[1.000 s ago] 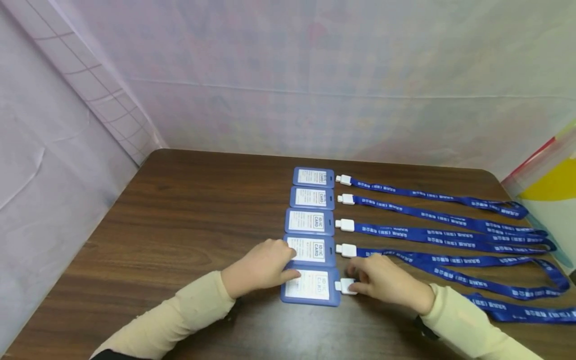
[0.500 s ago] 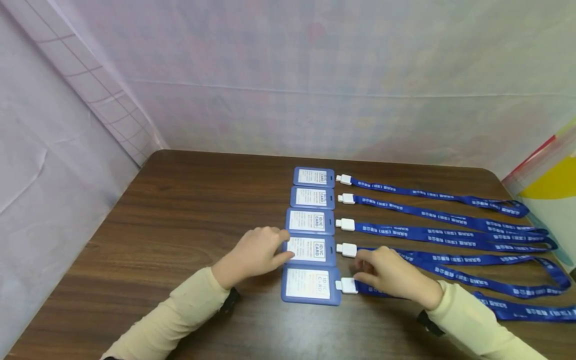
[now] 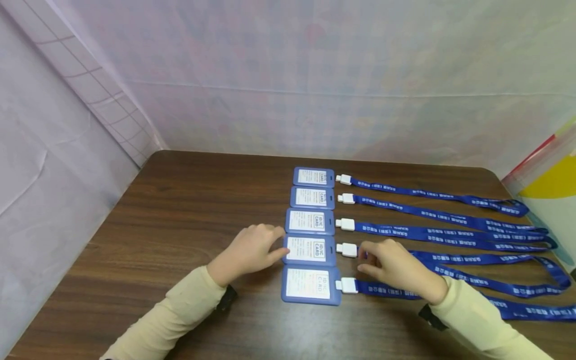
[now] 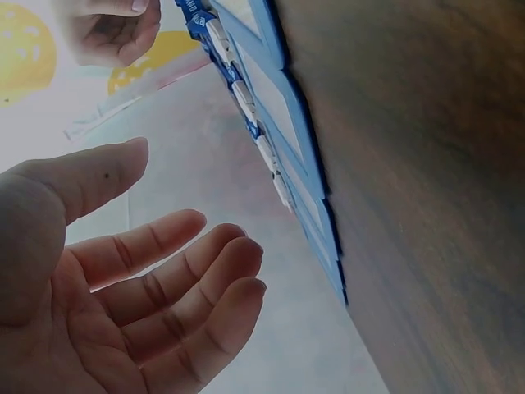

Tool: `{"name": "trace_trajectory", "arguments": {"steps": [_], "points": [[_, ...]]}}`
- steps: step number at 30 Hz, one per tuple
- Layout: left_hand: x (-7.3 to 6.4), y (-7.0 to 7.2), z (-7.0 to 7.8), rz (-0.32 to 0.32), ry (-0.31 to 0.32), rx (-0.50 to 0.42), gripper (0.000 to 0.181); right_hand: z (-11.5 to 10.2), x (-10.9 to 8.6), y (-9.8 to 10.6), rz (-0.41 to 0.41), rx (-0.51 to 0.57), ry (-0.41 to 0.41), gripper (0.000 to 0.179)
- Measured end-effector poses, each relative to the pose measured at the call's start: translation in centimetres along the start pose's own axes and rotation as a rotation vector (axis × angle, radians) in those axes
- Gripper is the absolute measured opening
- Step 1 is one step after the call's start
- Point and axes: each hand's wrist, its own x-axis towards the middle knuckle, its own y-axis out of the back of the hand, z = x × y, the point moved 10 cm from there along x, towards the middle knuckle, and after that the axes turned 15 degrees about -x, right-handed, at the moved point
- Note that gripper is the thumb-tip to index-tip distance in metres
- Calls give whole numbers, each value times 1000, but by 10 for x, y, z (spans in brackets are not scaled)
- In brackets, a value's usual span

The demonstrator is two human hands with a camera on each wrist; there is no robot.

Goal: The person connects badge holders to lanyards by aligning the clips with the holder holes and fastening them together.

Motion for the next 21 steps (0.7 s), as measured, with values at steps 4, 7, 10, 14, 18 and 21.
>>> {"name": "trace_trajectory", "arguments": {"steps": [4,7,10,14,18,21], "points": [[0,2,2,3,-3,-4,27,3,2,1,14,-22,-14,13],[-1,1,1,-4,1,1,27,5,4,2,18,-41,-32,16],[-1,0,1,-11,8,10,28,8,5,2,19,-47,-46,20],[0,0,0,-14,15,14,29,12,8,1,23,-52,-55,23],[0,0,0,-15,14,14,28,15,12,0,17,-57,-56,25],[0,0,0,-16,16,14,29,17,14,-2,3,-57,-56,27]]}}
